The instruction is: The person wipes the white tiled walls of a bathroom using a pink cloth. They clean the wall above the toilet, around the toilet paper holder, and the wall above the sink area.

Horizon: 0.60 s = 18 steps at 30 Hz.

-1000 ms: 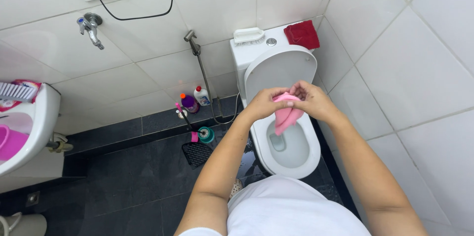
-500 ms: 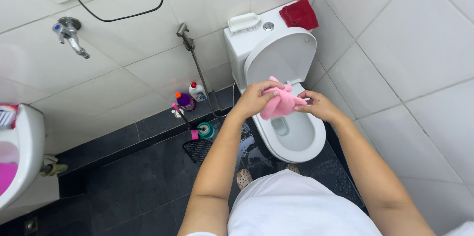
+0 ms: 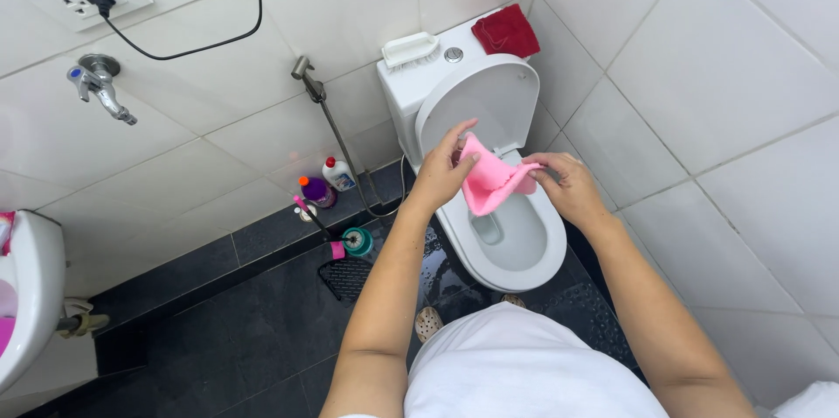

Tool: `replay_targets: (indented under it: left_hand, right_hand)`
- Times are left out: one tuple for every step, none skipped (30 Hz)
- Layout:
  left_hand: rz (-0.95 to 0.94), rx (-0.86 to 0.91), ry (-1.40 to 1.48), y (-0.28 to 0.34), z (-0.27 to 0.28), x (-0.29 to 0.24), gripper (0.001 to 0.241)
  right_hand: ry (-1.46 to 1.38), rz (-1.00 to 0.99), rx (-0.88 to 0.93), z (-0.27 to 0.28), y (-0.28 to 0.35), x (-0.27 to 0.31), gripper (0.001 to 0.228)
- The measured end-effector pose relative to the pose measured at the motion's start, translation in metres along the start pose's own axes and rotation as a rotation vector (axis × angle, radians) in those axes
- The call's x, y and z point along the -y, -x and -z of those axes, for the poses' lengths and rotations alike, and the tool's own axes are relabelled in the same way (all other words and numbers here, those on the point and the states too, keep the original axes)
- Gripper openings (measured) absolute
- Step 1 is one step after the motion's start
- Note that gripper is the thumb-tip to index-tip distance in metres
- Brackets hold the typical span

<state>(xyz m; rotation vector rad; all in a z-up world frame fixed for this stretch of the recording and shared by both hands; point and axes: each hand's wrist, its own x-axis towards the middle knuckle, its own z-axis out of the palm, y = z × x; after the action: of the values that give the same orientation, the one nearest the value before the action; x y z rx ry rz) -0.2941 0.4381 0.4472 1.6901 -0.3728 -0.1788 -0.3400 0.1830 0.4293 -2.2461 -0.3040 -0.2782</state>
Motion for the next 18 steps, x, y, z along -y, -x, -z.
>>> replay_targets:
  left_hand:
    - [-0.012, -0.047, -0.073, -0.001, -0.005, -0.002, 0.056]
    - [-0.025, -0.094, -0.146, -0.002, -0.011, -0.003, 0.058]
    - [-0.025, -0.100, -0.151, -0.005, -0.017, 0.000, 0.058]
    - [-0.061, -0.138, -0.206, -0.009, -0.023, 0.004, 0.059]
    - [-0.096, -0.179, -0.263, -0.012, -0.029, 0.007, 0.059]
    - [-0.095, -0.189, -0.270, -0.014, -0.035, 0.005, 0.059]
    - [-0.112, -0.191, -0.304, -0.015, -0.040, 0.004, 0.060]
    - [-0.129, -0.192, -0.337, -0.016, -0.045, 0.002, 0.061]
    - [-0.125, -0.201, -0.343, -0.017, -0.051, -0.003, 0.061]
    - [-0.118, -0.164, -0.330, -0.017, -0.057, -0.008, 0.062]
    - [-0.112, -0.126, -0.315, -0.019, -0.063, -0.013, 0.064]
    - [-0.110, -0.133, -0.319, -0.021, -0.069, -0.013, 0.064]
    - [-0.135, -0.083, -0.261, -0.024, -0.076, -0.014, 0.064]
    - [-0.160, -0.033, -0.203, -0.026, -0.082, -0.013, 0.065]
    - [-0.156, -0.044, -0.203, -0.028, -0.089, -0.017, 0.065]
    - [-0.151, -0.014, -0.192, -0.030, -0.095, -0.021, 0.063]
    - [-0.143, 0.014, -0.180, -0.030, -0.100, -0.024, 0.061]
    - [-0.136, 0.000, -0.178, -0.030, -0.105, -0.027, 0.061]
  right_hand:
    - [0.024, 0.019, -0.002, 0.005, -0.001, -0.001, 0.019]
    - [0.048, 0.038, -0.003, 0.010, -0.002, -0.002, 0.015]
    - [0.043, 0.044, -0.002, 0.015, -0.002, -0.003, 0.015]
    - [0.061, 0.090, -0.004, 0.021, -0.002, -0.004, 0.014]
    - [0.076, 0.139, -0.005, 0.026, -0.002, -0.006, 0.012]
    - [0.068, 0.148, 0.000, 0.030, -0.003, -0.009, 0.012]
    - [0.041, 0.197, -0.029, 0.034, -0.004, -0.012, 0.012]
    - [0.013, 0.247, -0.058, 0.038, -0.005, -0.015, 0.013]
    - [0.005, 0.253, -0.053, 0.043, -0.008, -0.016, 0.013]
    - [-0.008, 0.290, -0.066, 0.048, -0.011, -0.017, 0.013]
    - [-0.019, 0.326, -0.080, 0.053, -0.015, -0.018, 0.013]
    - [-0.025, 0.331, -0.076, 0.059, -0.020, -0.020, 0.013]
    - [-0.108, 0.313, -0.008, 0.066, -0.025, -0.023, 0.014]
    - [-0.189, 0.293, 0.061, 0.072, -0.030, -0.025, 0.016]
    - [-0.193, 0.298, 0.071, 0.073, -0.034, -0.037, 0.016]
    - [-0.233, 0.175, 0.141, 0.073, -0.039, -0.048, 0.017]
    - [-0.272, 0.052, 0.215, 0.072, -0.043, -0.058, 0.018]
    - [-0.274, 0.056, 0.230, 0.076, -0.044, -0.062, 0.018]
